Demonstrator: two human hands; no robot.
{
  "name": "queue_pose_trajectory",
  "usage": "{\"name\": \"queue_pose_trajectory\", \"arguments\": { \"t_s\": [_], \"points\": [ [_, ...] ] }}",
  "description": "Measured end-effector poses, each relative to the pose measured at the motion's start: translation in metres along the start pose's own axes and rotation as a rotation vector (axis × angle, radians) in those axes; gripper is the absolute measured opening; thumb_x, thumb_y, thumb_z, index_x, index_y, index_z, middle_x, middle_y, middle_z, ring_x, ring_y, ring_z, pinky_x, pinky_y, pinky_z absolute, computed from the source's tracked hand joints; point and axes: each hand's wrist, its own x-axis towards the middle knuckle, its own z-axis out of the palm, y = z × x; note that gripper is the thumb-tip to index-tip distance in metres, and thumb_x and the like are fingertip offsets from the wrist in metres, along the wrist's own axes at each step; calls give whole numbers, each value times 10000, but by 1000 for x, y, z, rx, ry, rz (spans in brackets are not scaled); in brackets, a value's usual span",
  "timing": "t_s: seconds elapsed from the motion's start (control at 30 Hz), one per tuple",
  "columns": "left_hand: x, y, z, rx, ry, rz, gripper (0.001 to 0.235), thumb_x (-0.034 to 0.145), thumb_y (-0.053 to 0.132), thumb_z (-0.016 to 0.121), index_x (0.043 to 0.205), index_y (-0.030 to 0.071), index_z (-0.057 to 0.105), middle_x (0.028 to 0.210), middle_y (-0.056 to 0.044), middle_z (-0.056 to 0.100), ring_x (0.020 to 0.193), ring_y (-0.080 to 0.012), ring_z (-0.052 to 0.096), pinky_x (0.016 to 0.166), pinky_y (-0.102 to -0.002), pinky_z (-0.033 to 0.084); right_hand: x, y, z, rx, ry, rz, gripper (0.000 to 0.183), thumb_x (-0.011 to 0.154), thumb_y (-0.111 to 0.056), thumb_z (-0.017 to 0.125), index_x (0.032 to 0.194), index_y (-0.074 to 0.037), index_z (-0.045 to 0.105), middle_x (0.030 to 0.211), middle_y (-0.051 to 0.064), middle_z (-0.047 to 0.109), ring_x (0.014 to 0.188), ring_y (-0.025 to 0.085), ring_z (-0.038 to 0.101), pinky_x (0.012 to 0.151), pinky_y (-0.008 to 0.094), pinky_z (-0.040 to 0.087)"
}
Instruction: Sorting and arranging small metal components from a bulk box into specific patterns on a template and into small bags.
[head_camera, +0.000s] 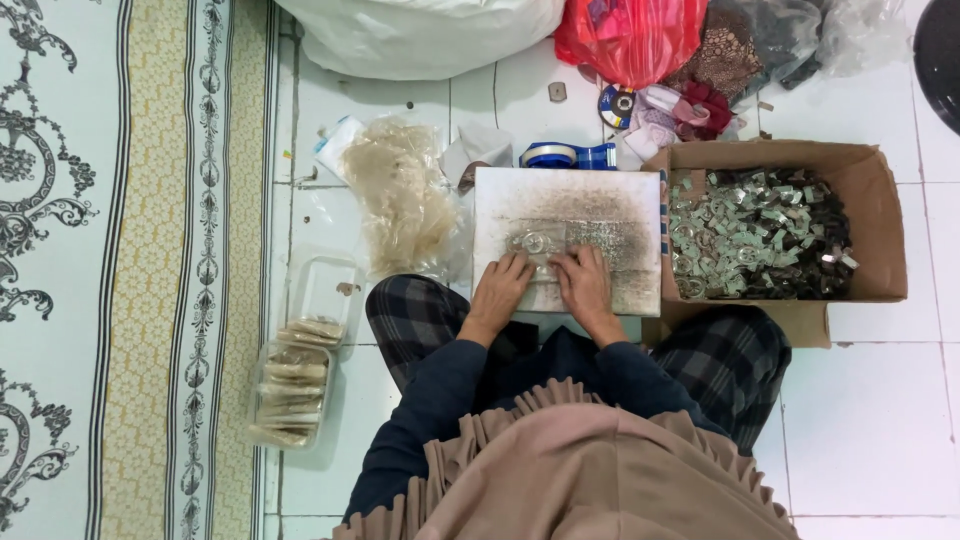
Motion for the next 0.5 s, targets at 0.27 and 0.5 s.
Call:
{"name": "queue_pose_trajectory", "arguments": {
  "t_s": [0.27, 0.5],
  "points": [
    [-16, -12, 0, -271, -103, -31, 307, 894, 204, 670, 1191, 128, 675, 1089, -59, 610, 1068, -264, 613, 801, -369, 497, -15, 3, -14, -131, 49, -124, 292, 994, -452, 604, 1217, -314, 730, 1180, 27, 558, 1065, 264, 525, 830, 385, 377],
    [-10, -12, -9, -355, -90, -103, 134, 979, 181, 656, 1090, 136, 715, 1018, -42, 630, 1005, -252, 648, 790, -347, 519, -16, 15, -11, 90, 46, -72, 336, 919, -501, 742, 1180, -295, 785, 1174, 35, 584, 1056, 291, 577, 880, 399, 440]
  ]
}}
